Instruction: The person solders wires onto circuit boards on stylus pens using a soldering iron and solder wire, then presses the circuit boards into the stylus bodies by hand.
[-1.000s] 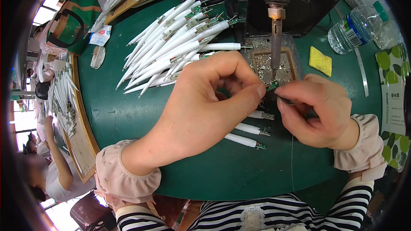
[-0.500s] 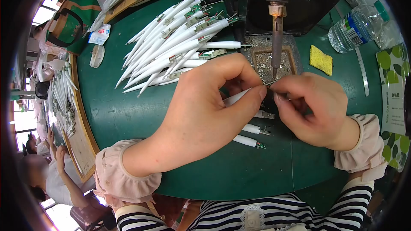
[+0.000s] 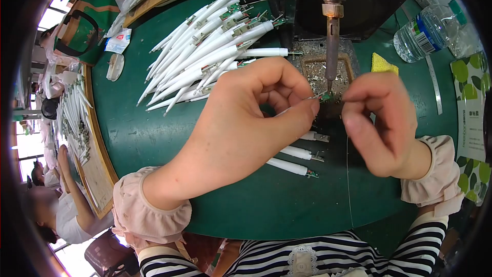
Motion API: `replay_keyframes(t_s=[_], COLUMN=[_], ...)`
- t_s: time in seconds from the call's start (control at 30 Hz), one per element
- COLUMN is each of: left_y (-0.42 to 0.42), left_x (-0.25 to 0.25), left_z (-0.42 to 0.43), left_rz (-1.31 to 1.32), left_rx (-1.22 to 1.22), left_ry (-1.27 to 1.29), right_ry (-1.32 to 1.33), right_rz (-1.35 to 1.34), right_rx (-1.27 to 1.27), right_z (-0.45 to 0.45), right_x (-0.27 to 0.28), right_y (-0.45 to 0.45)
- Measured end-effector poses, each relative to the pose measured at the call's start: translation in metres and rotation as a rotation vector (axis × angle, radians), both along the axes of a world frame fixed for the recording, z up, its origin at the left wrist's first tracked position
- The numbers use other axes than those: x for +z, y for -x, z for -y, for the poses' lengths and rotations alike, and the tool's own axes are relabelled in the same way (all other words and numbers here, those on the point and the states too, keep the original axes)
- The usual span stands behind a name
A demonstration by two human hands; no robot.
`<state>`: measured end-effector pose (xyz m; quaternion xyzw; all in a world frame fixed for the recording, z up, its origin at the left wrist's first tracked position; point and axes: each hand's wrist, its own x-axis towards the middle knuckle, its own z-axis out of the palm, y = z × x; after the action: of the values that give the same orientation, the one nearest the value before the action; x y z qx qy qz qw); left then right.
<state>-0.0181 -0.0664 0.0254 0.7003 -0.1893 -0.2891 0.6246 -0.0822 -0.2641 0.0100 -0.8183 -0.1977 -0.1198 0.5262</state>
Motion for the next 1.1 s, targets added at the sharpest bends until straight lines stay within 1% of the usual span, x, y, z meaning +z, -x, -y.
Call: replay_keyframes(t_s=[0.07, 0.13, 0.3, 0.5, 0.63, 0.83, 0.93, 1.1], left_y=[-0.0004, -0.0021, -0.0024, -0.0017, -0.0026, -0.0027, -0.0069, -0.0066], left_x=[0.0038, 0.0069, 0.0042, 0.0037, 0.0032, 0.0026, 0.0095, 0.0078], left_z=[0.0006, 0.0008, 0.0017, 0.0012, 0.0003, 0.0017, -0.0023, -0.0025], left_rz=[-0.08, -0.129, -0.126, -0.121, -0.117, -0.123, -0.27, -0.26], left_rx=[0.015, 0.013, 0.031, 0.038, 0.026, 0.031, 0.042, 0.022], left_ry=[0.027, 0.014, 0.081, 0.121, 0.144, 0.135, 0.042, 0.025], right_ry=[-0.094, -0.071, -0.058, -0.114, -0.081, -0.098, -0.109, -0.104], right_rz=[-0.134, -0.154, -0.113, -0.082, -0.053, -0.066, -0.1, -0.105], right_rx=[0.002, 0.017, 0.014, 0.031, 0.037, 0.033, 0.02, 0.008], right_z=[0.0005, 0.0018, 0.0004, -0.0007, -0.0005, -0.0006, 0.0, 0.0021], right_x=[-0.0003, 0.0003, -0.0027, -0.0027, -0.0031, -0.0031, -0.0021, -0.0056], right_y=[0.0009, -0.0019, -0.0072, -0.0078, -0.0079, -0.0078, -0.0066, -0.0074])
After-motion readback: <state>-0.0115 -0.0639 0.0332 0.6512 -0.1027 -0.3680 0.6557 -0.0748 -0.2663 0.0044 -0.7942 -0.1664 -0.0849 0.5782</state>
